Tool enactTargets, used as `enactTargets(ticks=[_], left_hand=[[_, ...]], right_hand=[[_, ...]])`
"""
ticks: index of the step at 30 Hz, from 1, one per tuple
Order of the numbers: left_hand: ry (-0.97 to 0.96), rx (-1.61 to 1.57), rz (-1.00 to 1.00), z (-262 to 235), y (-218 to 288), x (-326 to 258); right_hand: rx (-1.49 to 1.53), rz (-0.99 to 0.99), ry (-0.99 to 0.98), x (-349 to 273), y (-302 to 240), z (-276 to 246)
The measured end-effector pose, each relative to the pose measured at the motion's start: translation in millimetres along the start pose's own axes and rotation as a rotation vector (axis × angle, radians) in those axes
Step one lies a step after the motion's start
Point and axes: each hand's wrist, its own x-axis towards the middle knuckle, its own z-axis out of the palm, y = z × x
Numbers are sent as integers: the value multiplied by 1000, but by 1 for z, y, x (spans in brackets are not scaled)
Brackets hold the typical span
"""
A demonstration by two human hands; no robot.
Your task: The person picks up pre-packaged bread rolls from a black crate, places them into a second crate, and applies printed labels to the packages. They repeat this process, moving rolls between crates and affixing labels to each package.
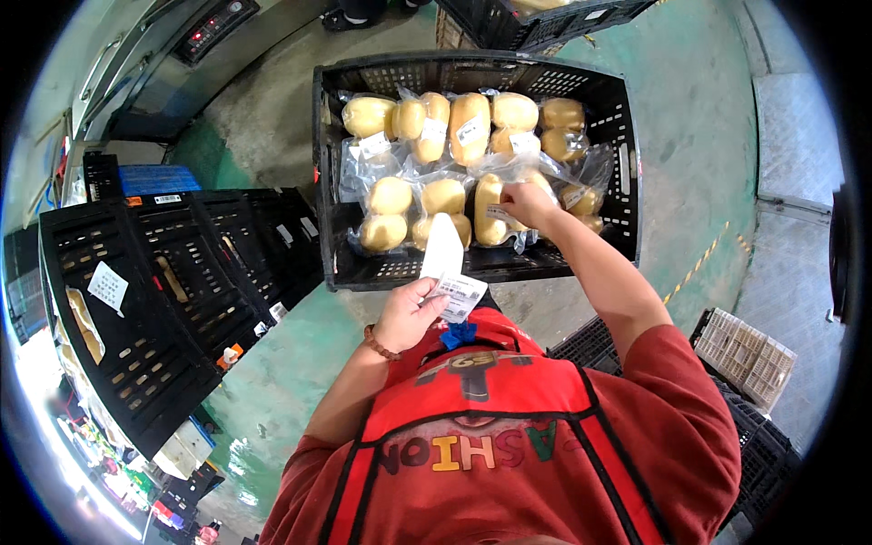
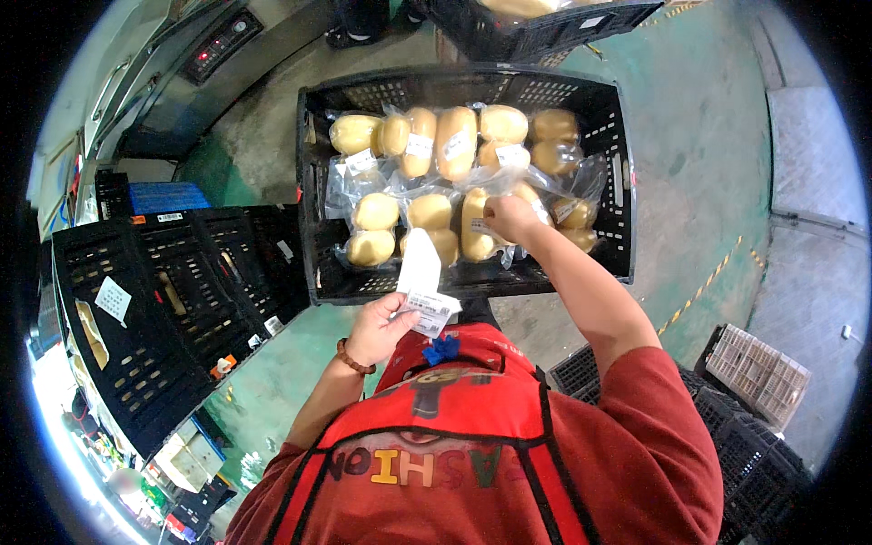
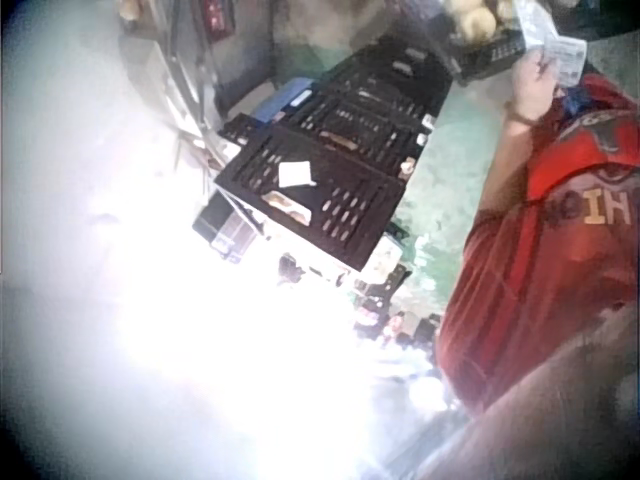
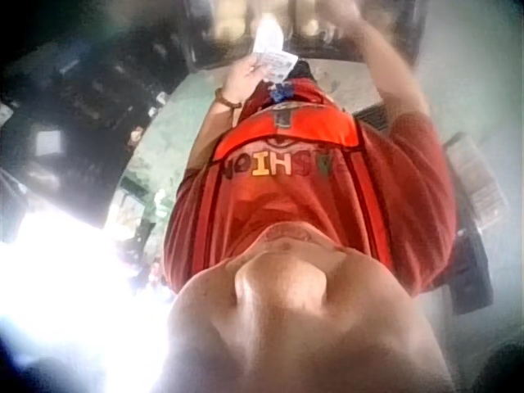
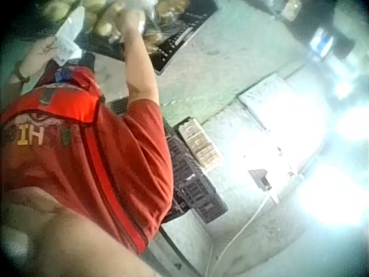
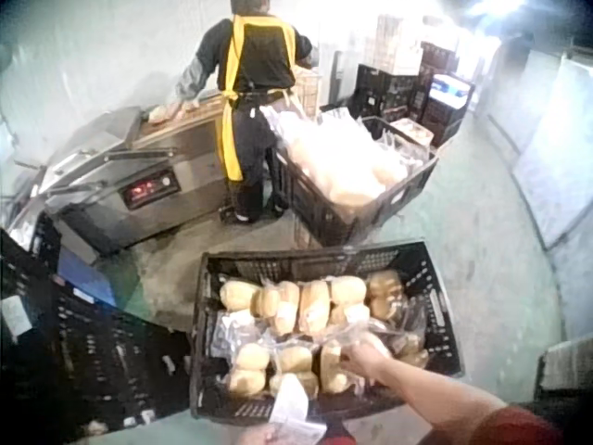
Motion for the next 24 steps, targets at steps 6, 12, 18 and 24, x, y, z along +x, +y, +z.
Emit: enactTargets(ticks=[6, 12, 18, 24], left_hand=[[147, -266, 173, -7, -19, 7], [267, -273, 199, -15, -8, 9], [278, -188, 180, -15, -2, 4], [266, 8, 8, -16, -22, 0]], right_hand=[[-496, -96, 224, -10, -17, 12], [1189, -178, -44, -57, -90, -5], [1064, -237, -34, -106, -157, 1], [951, -109, 19, -109, -148, 18]])
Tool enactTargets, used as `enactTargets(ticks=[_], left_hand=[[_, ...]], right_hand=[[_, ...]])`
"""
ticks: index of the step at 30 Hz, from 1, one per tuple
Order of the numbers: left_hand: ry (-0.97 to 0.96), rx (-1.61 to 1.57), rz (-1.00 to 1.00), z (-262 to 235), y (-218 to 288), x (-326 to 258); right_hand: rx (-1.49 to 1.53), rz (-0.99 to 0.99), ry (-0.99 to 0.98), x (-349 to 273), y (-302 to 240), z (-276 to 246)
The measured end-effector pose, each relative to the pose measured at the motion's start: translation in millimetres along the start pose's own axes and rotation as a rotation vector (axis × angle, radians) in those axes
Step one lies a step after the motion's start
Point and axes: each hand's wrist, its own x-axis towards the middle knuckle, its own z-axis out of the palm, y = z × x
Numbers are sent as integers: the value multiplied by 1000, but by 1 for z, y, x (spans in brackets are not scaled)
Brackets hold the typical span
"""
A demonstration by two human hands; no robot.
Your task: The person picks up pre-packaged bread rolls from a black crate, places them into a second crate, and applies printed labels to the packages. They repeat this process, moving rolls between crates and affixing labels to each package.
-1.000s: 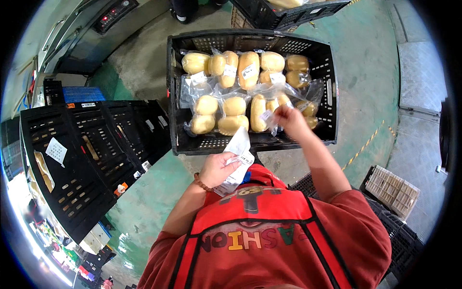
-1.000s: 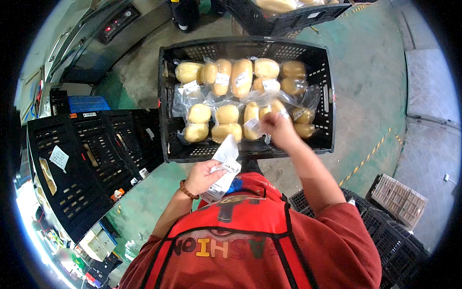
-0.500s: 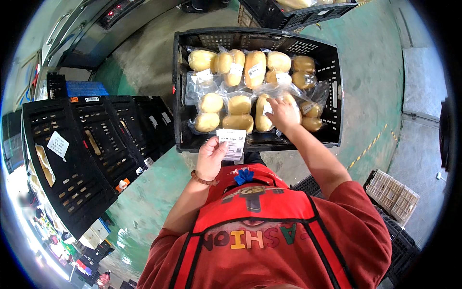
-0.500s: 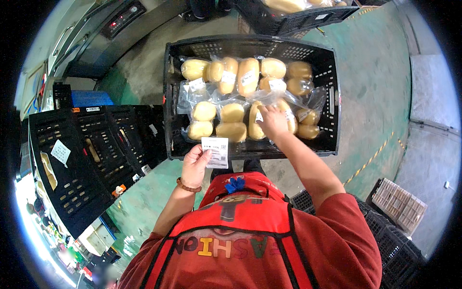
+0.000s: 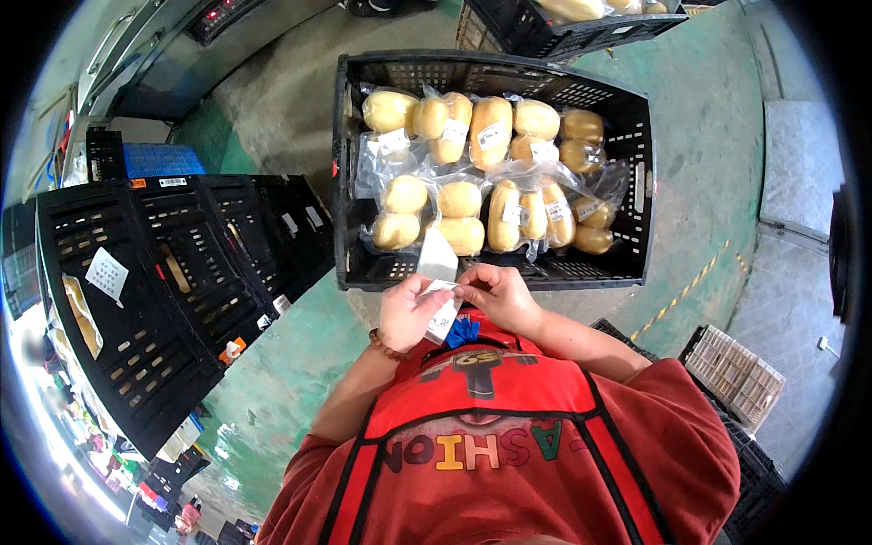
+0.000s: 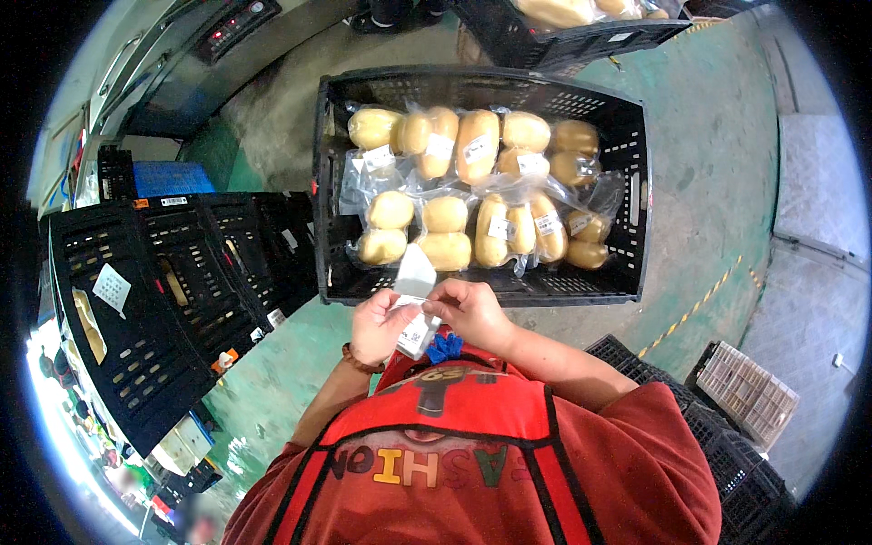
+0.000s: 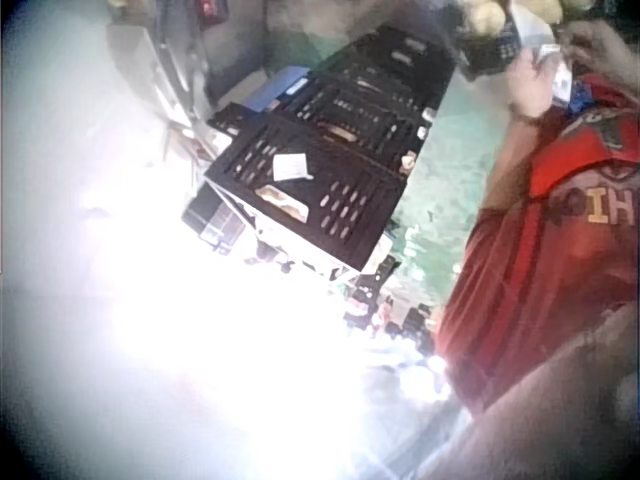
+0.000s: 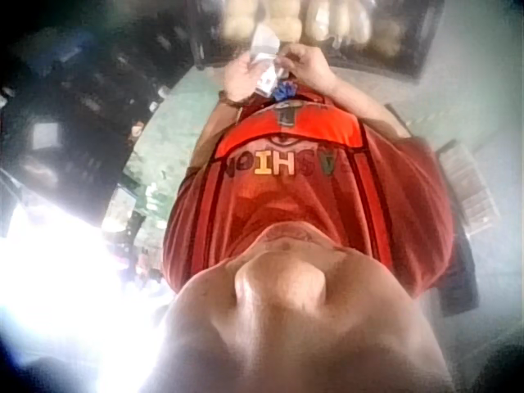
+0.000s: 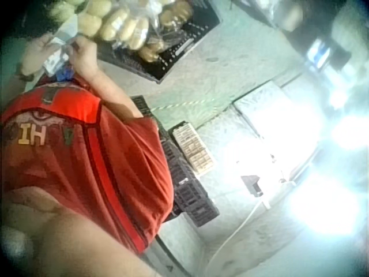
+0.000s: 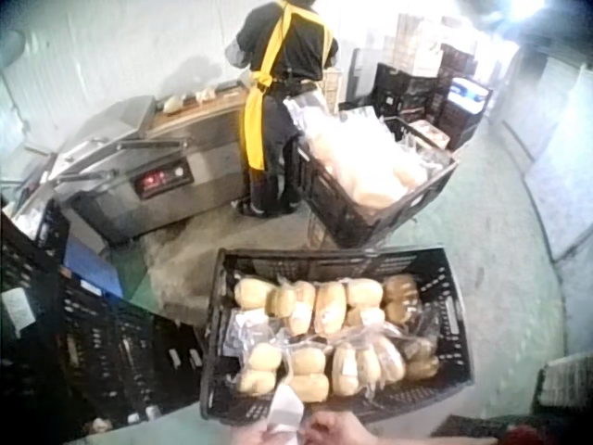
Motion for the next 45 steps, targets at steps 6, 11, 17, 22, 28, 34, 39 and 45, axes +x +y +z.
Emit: enactTargets(ticks=[6, 11, 17, 22, 28, 34, 39, 45], left_hand=[[-147, -154, -106, -13, 3, -3], [-208, -185, -24, -28, 1, -1], [-97, -362, 102, -29, 13, 3], [46, -340, 144, -44, 7, 7], [29, -306, 207, -42, 20, 7], [154, -28, 42, -44, 8, 3], [116, 25, 24, -52, 9, -3], [-92, 45, -87, -78, 1, -14]], right_hand=[[-298, 12, 142, 69, 35, -48], [-821, 112, 36, 145, 64, -48], [-1328, -55, 185, 143, 69, -36], [316, 100, -105, 87, 8, -22], [116, -123, -94, 51, -32, 34], [110, -53, -92, 49, -26, 35], [34, -81, -130, 74, 1, 19], [-140, 93, -42, 165, 56, -5]])
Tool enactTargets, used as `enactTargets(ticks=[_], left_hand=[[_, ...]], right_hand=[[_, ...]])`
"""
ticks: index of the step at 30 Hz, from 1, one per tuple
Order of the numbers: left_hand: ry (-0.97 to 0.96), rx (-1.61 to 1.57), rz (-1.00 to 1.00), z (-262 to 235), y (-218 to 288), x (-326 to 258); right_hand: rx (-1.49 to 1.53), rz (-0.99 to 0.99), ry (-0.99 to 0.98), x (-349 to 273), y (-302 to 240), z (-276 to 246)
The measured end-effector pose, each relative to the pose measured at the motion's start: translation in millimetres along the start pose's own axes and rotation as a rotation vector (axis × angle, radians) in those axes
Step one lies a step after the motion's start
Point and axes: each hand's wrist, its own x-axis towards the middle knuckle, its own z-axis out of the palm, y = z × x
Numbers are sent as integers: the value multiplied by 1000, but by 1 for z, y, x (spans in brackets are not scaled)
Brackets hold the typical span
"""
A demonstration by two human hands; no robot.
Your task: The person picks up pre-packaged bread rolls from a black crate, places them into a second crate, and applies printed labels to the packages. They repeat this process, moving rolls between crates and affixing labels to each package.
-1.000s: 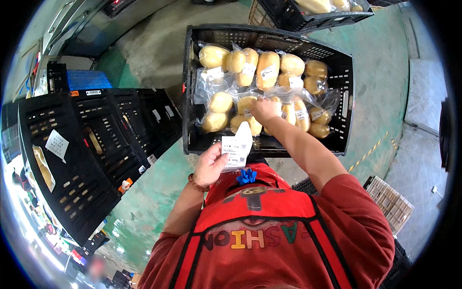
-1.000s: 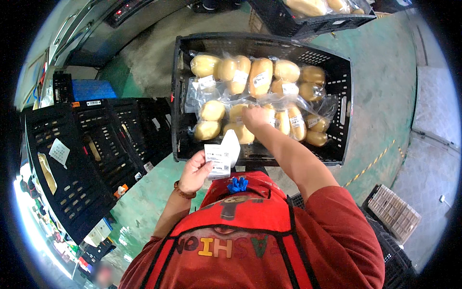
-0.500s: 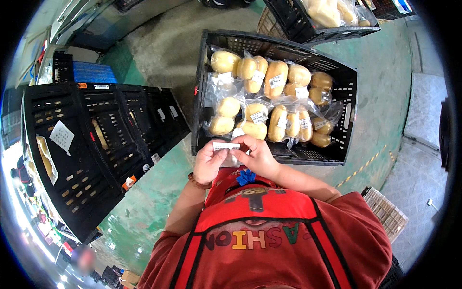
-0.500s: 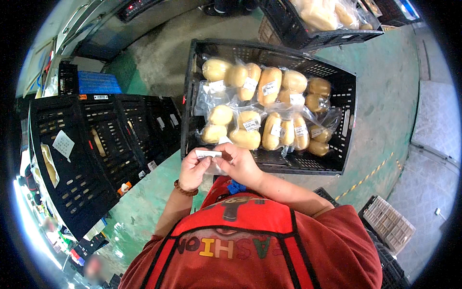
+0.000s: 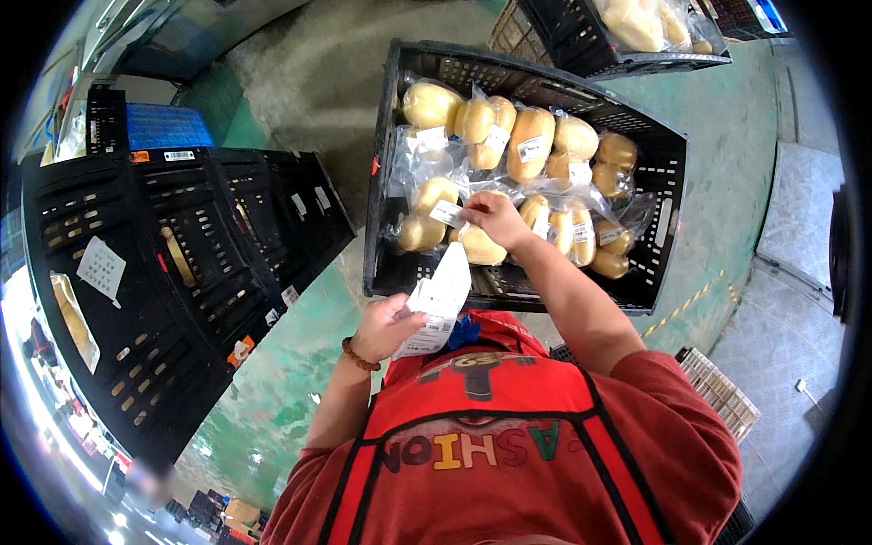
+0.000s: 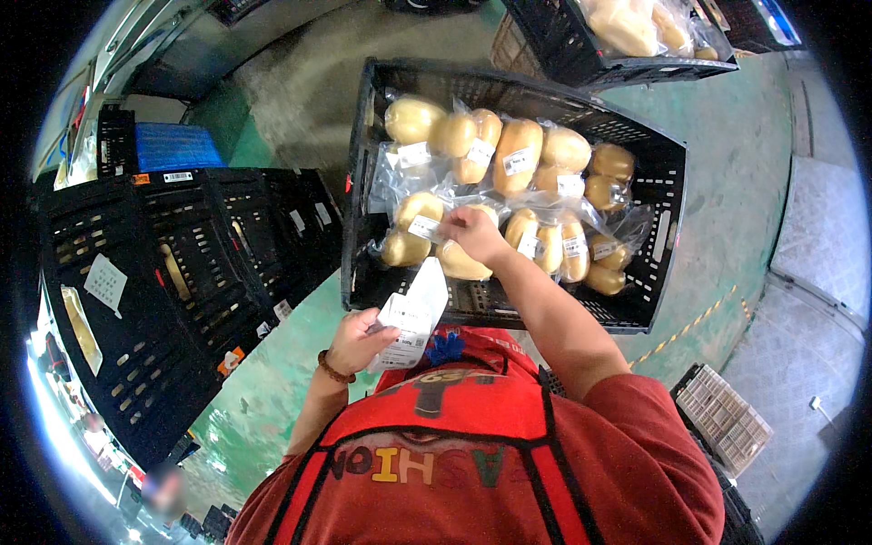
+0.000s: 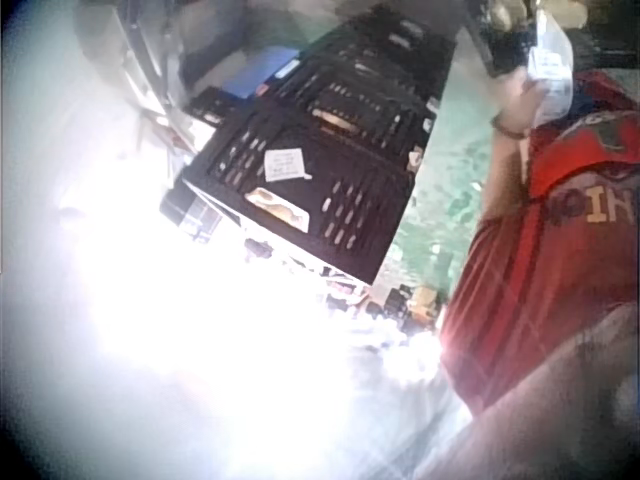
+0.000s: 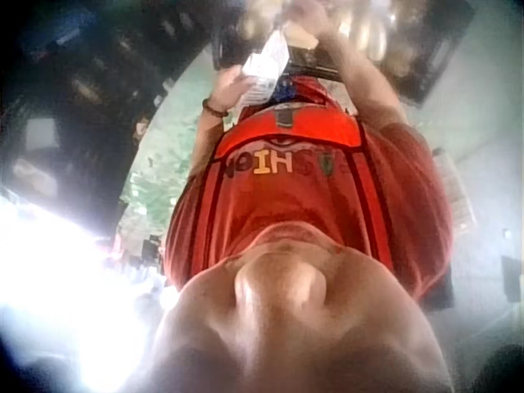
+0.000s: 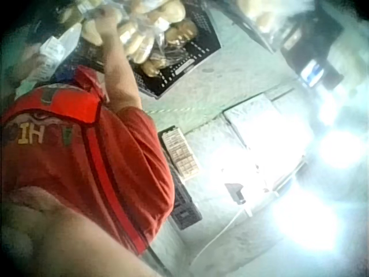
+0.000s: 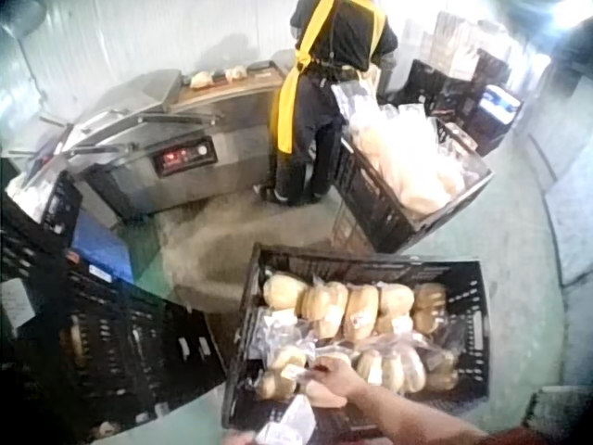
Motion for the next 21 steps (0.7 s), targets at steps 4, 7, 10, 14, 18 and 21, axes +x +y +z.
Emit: enactTargets(ticks=[4, 7, 10, 14, 18, 21], left_hand=[[-104, -136, 18, -2, 0, -4], [-189, -289, -37, -4, 14, -9], [-214, -385, -21, -4, 25, -13], [-175, -303, 1, -6, 26, -13], [-175, -262, 0, -5, 17, -12], [-182, -248, 1, -2, 18, -10]], right_hand=[[-555, 9, 88, 42, 22, 18], [-829, -144, 179, 40, 20, 27], [-713, -90, 161, 25, 24, 29], [-494, -3, 226, 21, 34, 33], [-419, -96, 271, 4, 12, 19], [-335, -63, 246, -5, 8, 7]])
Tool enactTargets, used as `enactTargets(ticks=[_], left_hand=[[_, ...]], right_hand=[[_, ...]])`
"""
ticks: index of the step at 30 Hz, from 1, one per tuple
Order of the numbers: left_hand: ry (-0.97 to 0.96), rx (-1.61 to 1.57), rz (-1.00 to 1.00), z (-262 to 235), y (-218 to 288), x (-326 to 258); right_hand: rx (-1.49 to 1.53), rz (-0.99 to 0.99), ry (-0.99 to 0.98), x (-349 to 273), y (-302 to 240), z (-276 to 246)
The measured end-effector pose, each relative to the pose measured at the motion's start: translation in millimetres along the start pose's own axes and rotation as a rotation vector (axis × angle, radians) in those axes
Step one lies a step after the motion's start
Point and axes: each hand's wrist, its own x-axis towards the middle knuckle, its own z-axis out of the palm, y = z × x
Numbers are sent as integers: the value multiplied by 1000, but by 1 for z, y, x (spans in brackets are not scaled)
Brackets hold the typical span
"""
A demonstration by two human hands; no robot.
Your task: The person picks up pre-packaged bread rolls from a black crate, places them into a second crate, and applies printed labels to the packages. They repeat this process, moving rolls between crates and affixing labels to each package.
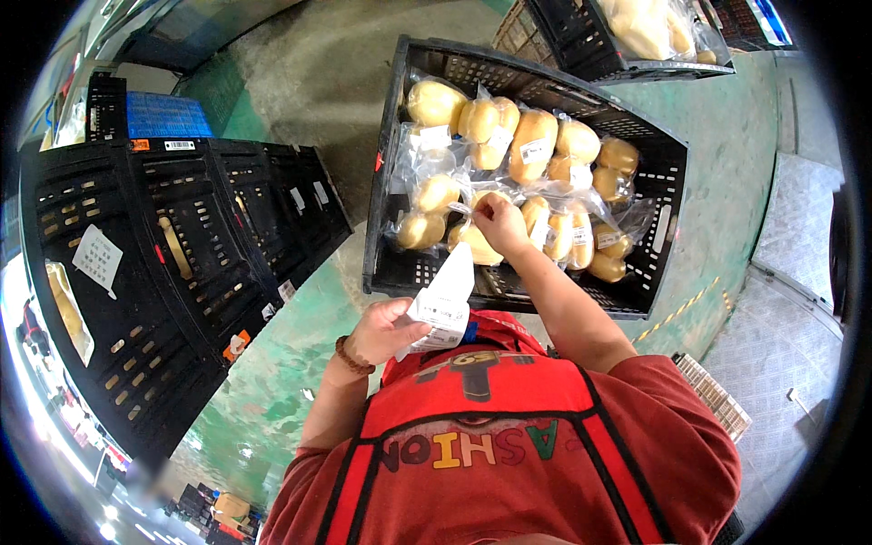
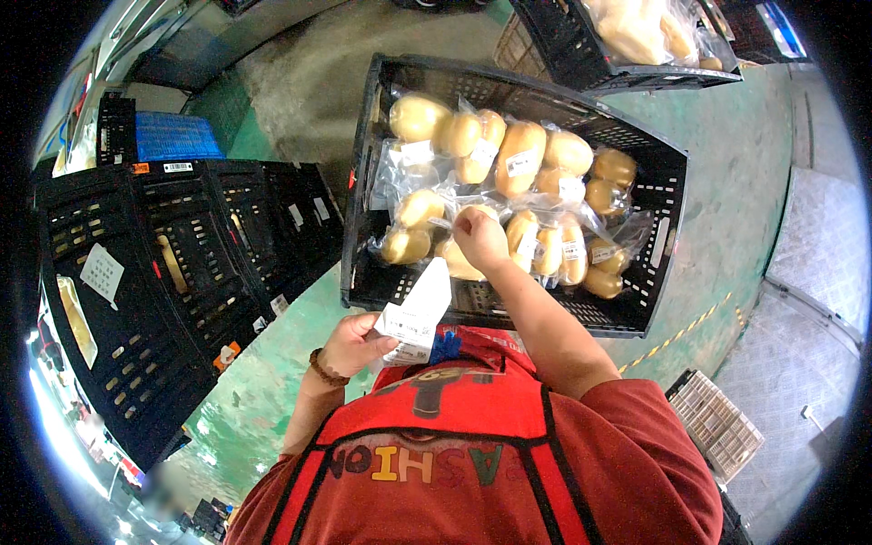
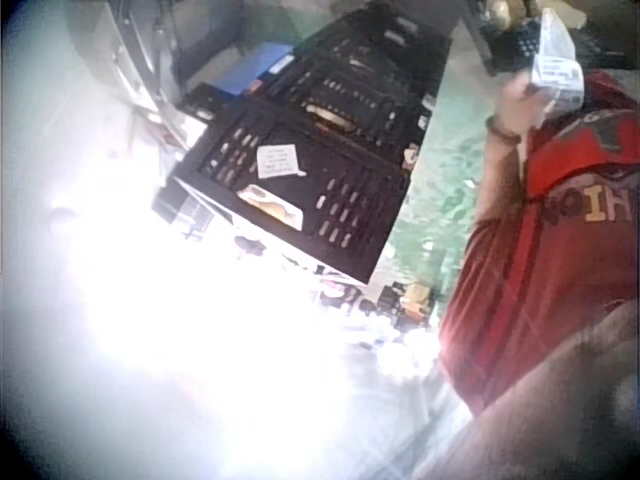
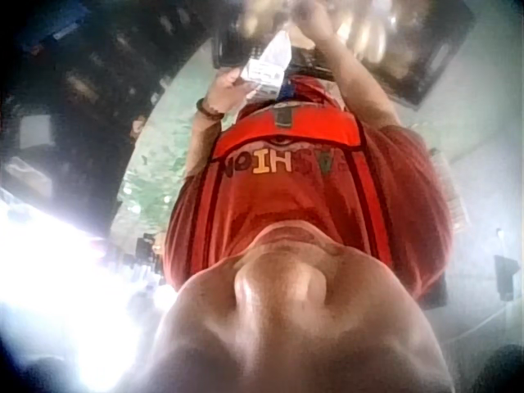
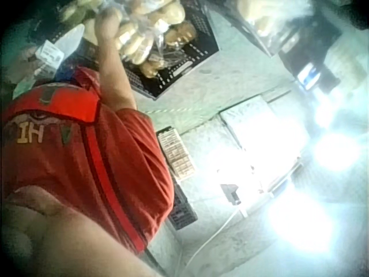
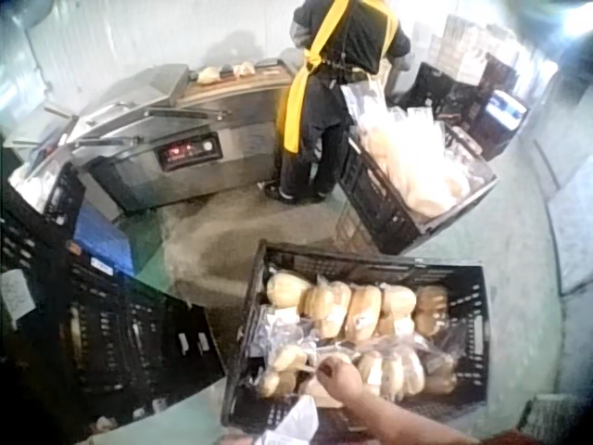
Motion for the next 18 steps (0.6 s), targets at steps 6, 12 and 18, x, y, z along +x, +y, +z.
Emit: enactTargets(ticks=[6, 12, 18], left_hand=[[-28, -58, -19, 6, -2, 4], [-14, -9, -30, 13, -3, 11], [-21, -84, -42, 19, 3, 20]], right_hand=[[372, 82, -189, 16, 2, 18], [-187, 31, 26, 24, -20, 34], [84, -256, -165, 16, 1, 60]])
